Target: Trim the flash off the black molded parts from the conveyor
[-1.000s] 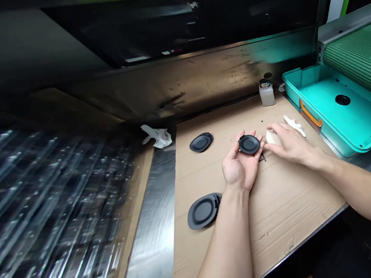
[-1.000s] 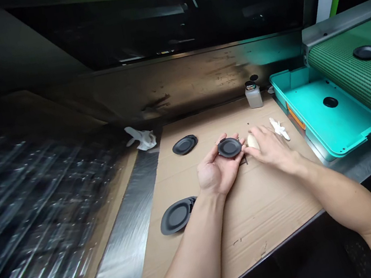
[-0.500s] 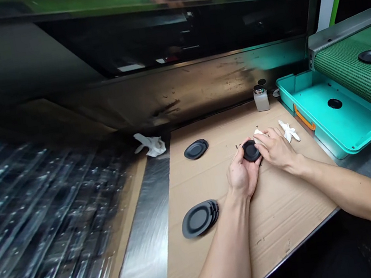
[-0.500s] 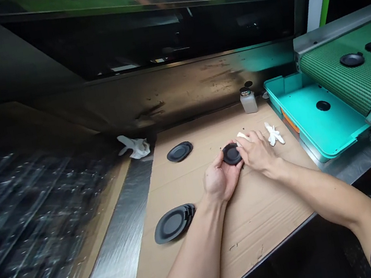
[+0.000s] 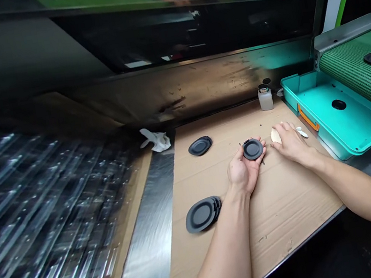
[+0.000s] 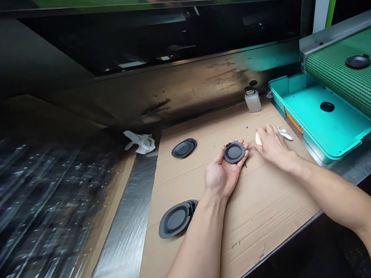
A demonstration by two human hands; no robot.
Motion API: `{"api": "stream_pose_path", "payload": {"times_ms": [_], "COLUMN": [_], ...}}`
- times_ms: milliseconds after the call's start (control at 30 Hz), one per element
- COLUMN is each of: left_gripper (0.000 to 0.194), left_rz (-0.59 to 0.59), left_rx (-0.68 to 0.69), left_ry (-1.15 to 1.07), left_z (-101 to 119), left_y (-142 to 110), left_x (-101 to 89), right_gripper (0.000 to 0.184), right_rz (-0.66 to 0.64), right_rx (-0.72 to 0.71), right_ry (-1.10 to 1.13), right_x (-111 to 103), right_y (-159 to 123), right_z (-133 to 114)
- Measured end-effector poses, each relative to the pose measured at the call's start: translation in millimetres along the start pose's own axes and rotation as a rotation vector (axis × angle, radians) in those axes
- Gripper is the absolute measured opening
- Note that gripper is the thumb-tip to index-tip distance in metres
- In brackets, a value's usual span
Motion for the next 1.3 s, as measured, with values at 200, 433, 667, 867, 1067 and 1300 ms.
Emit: {"api": "stream_pose_path", "payload": {"times_ms": [200, 433, 667, 867, 1067, 1300], "left_gripper": [0.032, 0.024, 0.057, 0.093, 0.091, 0.088], "left_rz": [-0.009, -0.129, -0.150, -0.156, -0.103, -0.100], "left_rx": [0.025, 0.058, 0.291, 0.692, 0.635, 0.635], "left_ry": [0.000, 0.046, 0.289, 0.608, 0.606, 0.647], "left_z": [0, -12, 0, 7, 8, 8], "left_y": [1, -2, -17, -43, -48, -47], "left_x": [-1.6, 6.6, 13.1, 28.0, 29.6, 29.2], "right_gripper": [0.036, 0.045, 0.046, 0.045, 0.046, 0.042], "right_rz": [-0.129, -0.110, -0.058, -0.123, -0.116, -0.134], "right_rx": [0.121, 0.051, 0.163, 0.119, 0.114, 0.121], "right_ry": [0.031, 0.201, 0.099, 0.063, 0.048, 0.037], "right_x": [-9, 2, 0, 3, 4, -1], "right_y": [-7, -7, 5, 2, 3, 0], "right_z": [-6, -17, 10, 4, 5, 1]}}
Point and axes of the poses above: each hand's wrist, its own y-axis towards the middle knuckle, its own x-axis out of the palm, z = x × y, the point moved 4 cm from there along y, towards the middle knuckle, and after that the axes turned 3 degrees about x, right-handed, at the moved point
